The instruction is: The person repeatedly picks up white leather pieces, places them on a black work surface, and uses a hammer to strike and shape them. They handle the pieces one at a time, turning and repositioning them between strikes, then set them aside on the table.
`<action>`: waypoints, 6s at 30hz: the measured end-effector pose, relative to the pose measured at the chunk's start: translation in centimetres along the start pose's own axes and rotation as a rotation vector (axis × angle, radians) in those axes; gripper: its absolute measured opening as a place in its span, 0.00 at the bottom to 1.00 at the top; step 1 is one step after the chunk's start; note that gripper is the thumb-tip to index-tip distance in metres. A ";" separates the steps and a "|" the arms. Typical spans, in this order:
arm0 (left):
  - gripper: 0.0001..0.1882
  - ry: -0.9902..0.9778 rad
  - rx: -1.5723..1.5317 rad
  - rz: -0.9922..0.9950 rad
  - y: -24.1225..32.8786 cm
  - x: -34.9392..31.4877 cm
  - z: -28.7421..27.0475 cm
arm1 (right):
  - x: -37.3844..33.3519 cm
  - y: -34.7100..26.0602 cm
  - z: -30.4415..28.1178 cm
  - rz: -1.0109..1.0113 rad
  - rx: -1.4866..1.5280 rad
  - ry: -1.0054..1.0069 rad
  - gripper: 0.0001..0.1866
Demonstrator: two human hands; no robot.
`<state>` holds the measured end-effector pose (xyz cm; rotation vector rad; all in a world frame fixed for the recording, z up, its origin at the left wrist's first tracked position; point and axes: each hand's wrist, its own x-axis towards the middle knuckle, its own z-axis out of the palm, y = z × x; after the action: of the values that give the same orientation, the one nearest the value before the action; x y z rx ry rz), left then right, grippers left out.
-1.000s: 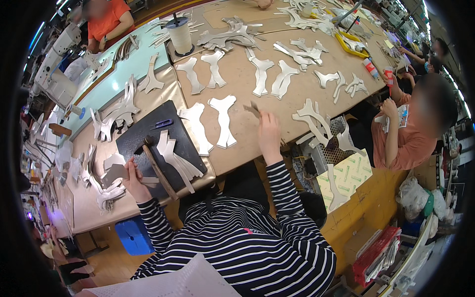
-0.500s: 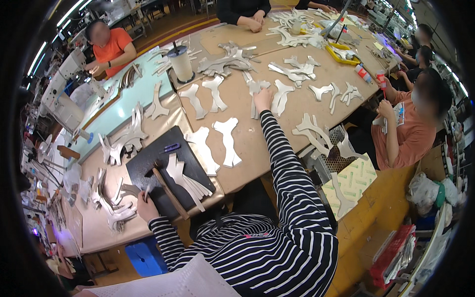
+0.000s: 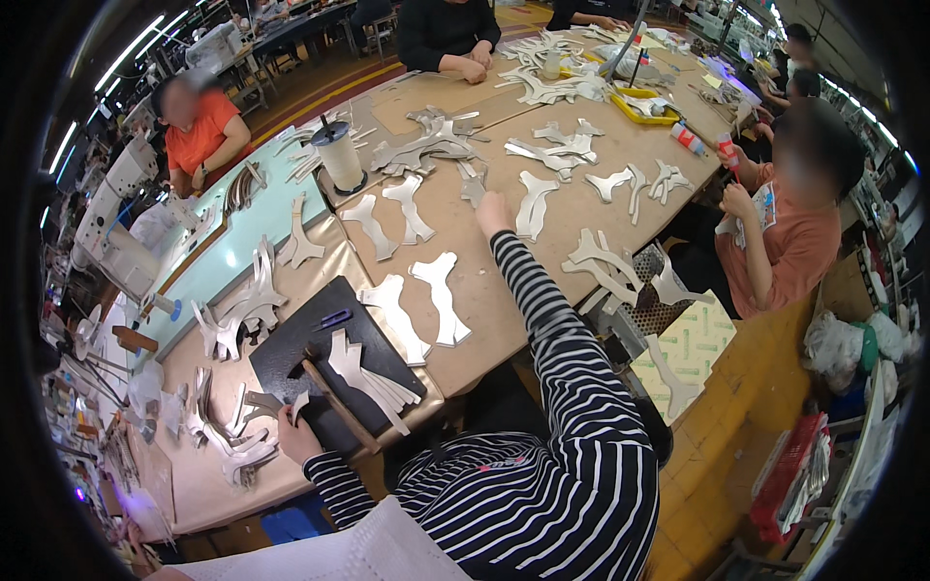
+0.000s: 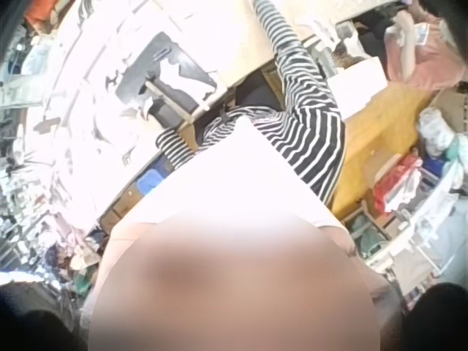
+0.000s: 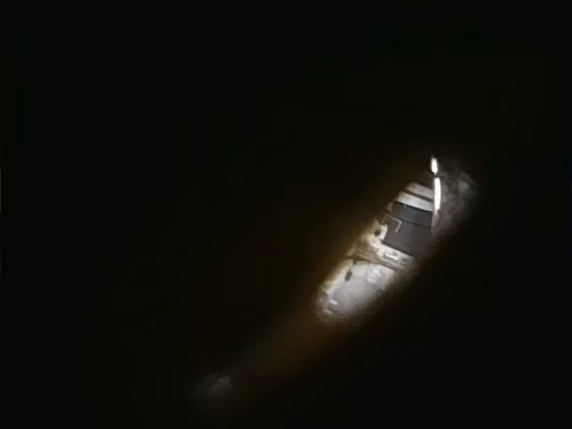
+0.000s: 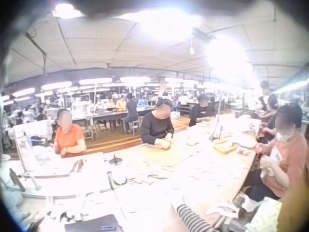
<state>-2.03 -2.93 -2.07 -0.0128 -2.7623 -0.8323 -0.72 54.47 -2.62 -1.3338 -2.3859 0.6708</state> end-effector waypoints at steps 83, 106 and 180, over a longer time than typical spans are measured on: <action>0.27 -0.780 -1.328 -0.102 9.5 -7.9 -3.1 | -35.7 -12.6 -5.5 -1.094 0.718 -0.110 0.18; 0.11 -0.436 -1.166 -0.322 4.4 -6.2 -5.4 | -27.0 -14.8 6.1 -0.808 0.298 -0.423 0.24; 0.10 -0.448 -1.107 -0.283 5.0 -6.4 -4.6 | -33.7 -15.0 -2.0 -0.591 0.718 -0.645 0.07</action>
<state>5.65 -0.81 2.73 -0.0150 -2.2568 -2.5608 6.81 19.24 5.47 -0.0972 -2.3751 1.7090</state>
